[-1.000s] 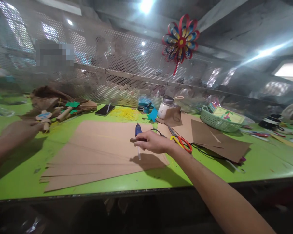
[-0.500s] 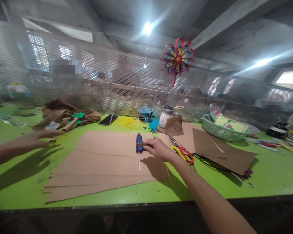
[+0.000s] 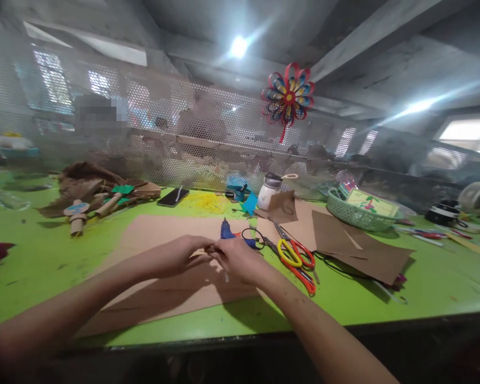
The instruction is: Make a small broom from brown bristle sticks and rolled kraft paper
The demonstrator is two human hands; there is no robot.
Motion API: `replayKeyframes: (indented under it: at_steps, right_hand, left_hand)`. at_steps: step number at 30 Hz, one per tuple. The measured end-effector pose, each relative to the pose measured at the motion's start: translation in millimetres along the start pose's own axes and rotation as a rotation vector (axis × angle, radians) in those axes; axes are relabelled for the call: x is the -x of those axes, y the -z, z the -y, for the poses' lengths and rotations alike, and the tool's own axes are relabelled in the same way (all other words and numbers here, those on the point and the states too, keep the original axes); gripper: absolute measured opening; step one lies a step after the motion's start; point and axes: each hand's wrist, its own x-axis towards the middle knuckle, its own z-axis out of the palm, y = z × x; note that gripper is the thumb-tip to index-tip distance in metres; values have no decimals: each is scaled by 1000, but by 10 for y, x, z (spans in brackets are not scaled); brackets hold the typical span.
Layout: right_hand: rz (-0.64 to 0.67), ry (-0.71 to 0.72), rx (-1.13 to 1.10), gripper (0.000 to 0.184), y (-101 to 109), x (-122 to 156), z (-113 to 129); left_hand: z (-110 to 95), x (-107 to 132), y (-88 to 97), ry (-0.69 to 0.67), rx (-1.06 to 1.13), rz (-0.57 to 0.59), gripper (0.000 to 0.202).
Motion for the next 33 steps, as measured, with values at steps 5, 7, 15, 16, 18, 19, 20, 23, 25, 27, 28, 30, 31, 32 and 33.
replayKeyframes:
  at_steps: [5,7,15,16,18,19,20,23,25,27,28,30,31,32,33]
  right_hand:
    - [26,-45,-24,10,-16,-7,69]
    - [40,-66,-65,7,-9,-31,79]
    - [188,-122,-421,19,-20,-167,66]
    - [201,-137,-531,21,-26,-197,101]
    - [189,-139,-722,23,-28,-272,197]
    - [162,-118,-773,23,-24,-314,248]
    - [128,-82,-784,23,-18,-357,294]
    - [47,17,-749,21,-17,-457,363]
    - [39,14,-682,20,-45,-490,340]
    - [57,-30,-604,20,-92,-498,284]
    - [70,-51,-572,21,-119,-495,253]
    - [92,-79,-539,23,-166,-481,204]
    - [97,-87,-529,23,-184,-471,190]
    - [102,-96,-518,22,-198,-458,182]
    - [106,-104,-506,22,-209,-443,181]
  left_hand:
    - [136,54,7,-3,-55,15,33]
    - [132,101,90,12,-153,13,30]
    - [160,486,605,146,-404,-34,29]
    - [162,544,684,150,-413,-49,28]
    - [152,646,851,156,-462,-84,27]
    - [141,687,934,165,-500,-99,27]
    - [127,721,1011,157,-539,-116,27]
    - [76,779,1166,83,-629,-165,29]
    - [45,777,1168,104,-642,-87,28]
    - [18,740,1085,124,-645,-77,24]
    - [4,706,1018,124,-644,-98,26]
    - [-27,611,854,113,-624,-134,37]
    - [-42,551,766,97,-593,-121,38]
    - [-54,487,680,81,-553,-60,36]
    - [-59,423,600,72,-518,13,28]
